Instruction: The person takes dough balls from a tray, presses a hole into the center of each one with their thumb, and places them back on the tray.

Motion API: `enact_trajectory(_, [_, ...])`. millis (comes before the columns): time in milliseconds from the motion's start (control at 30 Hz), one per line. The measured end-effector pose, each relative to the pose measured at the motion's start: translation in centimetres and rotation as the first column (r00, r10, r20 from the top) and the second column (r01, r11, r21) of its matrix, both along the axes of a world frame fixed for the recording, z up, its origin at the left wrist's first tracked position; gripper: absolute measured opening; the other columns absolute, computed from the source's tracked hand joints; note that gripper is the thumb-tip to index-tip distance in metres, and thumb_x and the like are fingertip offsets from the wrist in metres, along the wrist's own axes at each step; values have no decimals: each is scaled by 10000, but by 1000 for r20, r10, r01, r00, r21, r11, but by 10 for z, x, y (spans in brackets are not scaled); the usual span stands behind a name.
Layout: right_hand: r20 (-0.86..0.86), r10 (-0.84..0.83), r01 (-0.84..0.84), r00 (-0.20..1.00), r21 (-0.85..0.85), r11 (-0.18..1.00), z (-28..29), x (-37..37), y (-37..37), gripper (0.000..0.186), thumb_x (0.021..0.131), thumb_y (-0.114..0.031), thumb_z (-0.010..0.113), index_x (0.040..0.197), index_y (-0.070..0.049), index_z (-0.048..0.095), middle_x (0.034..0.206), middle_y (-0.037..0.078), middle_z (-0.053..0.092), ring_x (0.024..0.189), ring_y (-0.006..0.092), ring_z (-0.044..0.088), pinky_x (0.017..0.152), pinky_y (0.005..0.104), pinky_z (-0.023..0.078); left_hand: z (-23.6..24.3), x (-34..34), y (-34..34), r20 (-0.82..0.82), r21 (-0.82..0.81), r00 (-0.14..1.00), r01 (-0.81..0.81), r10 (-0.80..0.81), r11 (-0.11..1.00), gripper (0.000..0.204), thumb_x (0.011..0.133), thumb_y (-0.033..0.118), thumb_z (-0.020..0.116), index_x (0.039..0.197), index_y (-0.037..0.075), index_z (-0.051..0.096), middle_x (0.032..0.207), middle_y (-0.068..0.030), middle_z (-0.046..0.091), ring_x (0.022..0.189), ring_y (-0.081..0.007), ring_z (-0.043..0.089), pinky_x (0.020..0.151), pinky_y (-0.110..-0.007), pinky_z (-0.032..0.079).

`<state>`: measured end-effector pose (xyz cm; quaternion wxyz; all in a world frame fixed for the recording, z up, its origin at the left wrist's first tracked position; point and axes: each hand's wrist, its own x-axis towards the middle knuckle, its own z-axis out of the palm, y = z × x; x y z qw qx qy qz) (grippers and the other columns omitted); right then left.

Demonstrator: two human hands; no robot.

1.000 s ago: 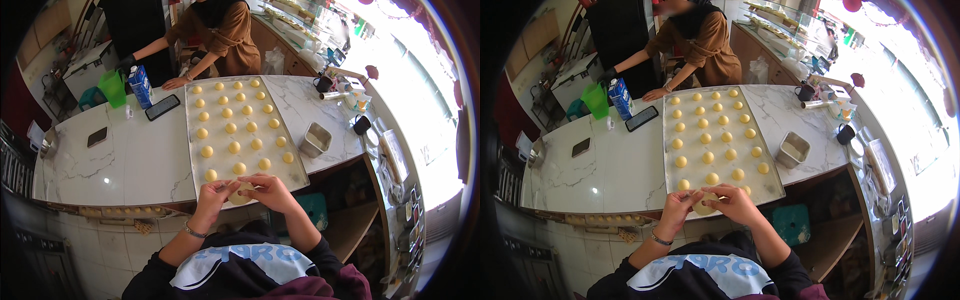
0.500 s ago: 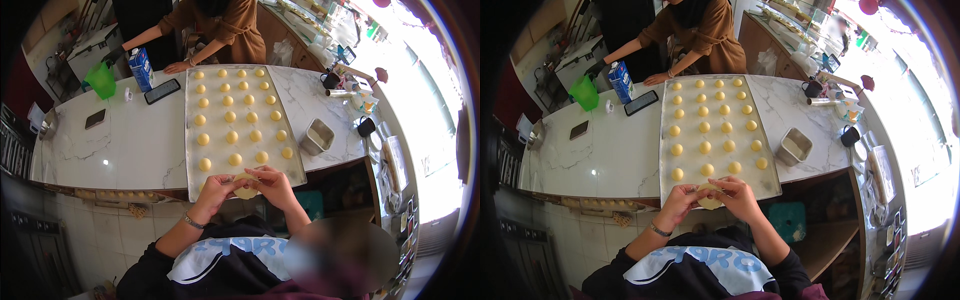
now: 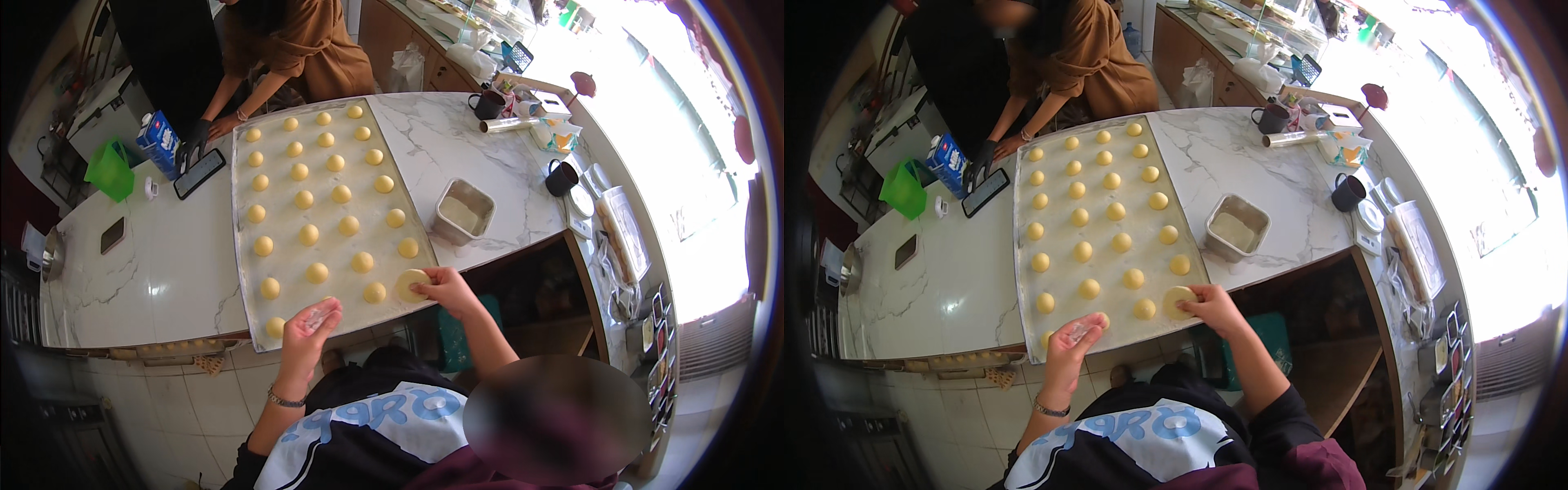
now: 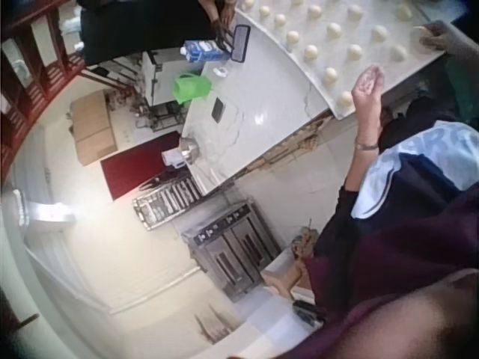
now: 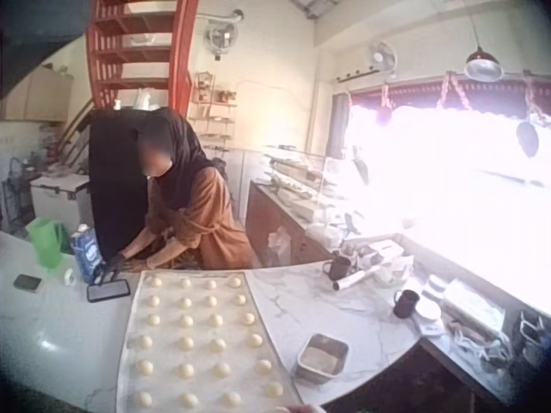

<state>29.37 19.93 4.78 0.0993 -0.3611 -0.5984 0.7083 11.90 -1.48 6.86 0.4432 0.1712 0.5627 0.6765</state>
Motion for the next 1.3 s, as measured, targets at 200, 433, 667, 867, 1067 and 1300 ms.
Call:
enact_trajectory(200, [300, 115, -210, 947, 307, 928, -26, 6, 32, 347, 691, -86, 674, 1014, 34, 628, 836, 118, 664, 728, 190, 624, 676, 307, 484, -14, 3, -14, 85, -60, 988, -121, 126, 991, 259, 839, 80, 632, 1067, -35, 592, 1005, -106, 639, 950, -156, 605, 884, -272, 463])
enact_trajectory(433, [223, -186, -88, 957, 833, 546, 43, 8, 30, 322, 714, -86, 638, 1023, -2, 607, 1032, 205, 594, 963, 371, 551, 869, 393, 437, -20, 11, -29, 89, -105, 972, -209, 218, 972, 227, 866, 97, 596, 1050, -35, 583, 998, -123, 628, 946, -218, 612, 867, -320, 483])
enact_trajectory(667, [195, -181, -126, 964, 933, 338, 26, 3, 142, 199, 695, -108, 650, 856, 8, 646, 865, 217, 623, 832, 369, 589, 741, 393, 477, -18, 6, -26, 121, -48, 946, -296, 300, 954, 208, 871, 115, 593, 1021, -29, 595, 983, -123, 627, 931, -215, 614, 859, -316, 486])
enact_trajectory(867, [425, -159, -318, 891, 836, 447, 12, -15, 158, 236, 673, -121, 644, 894, -47, 675, 838, 198, 630, 829, 344, 602, 737, 384, 485, -17, 5, -31, 132, -43, 924, -356, 358, 934, 187, 871, 96, 588, 1002, -38, 595, 966, -121, 622, 912, -203, 612, 869, -330, 495])
enact_trajectory(1067, [506, -126, -405, 853, 795, 452, -2, -9, 170, 252, 656, -118, 625, 896, -74, 689, 833, 191, 636, 829, 330, 611, 745, 386, 484, -19, 4, -35, 129, -34, 919, -371, 372, 928, 180, 872, 132, 592, 979, -11, 600, 963, -121, 626, 928, -220, 614, 873, -341, 485])
enact_trajectory(1300, [529, -223, -420, 819, 817, 395, 44, -12, 135, 267, 768, -167, 583, 1010, -81, 655, 909, 169, 650, 909, 322, 608, 813, 381, 478, -16, 6, -33, 280, 9, 895, -363, 347, 932, 219, 894, 156, 560, 999, -34, 586, 963, -136, 630, 919, -227, 616, 868, -346, 488])
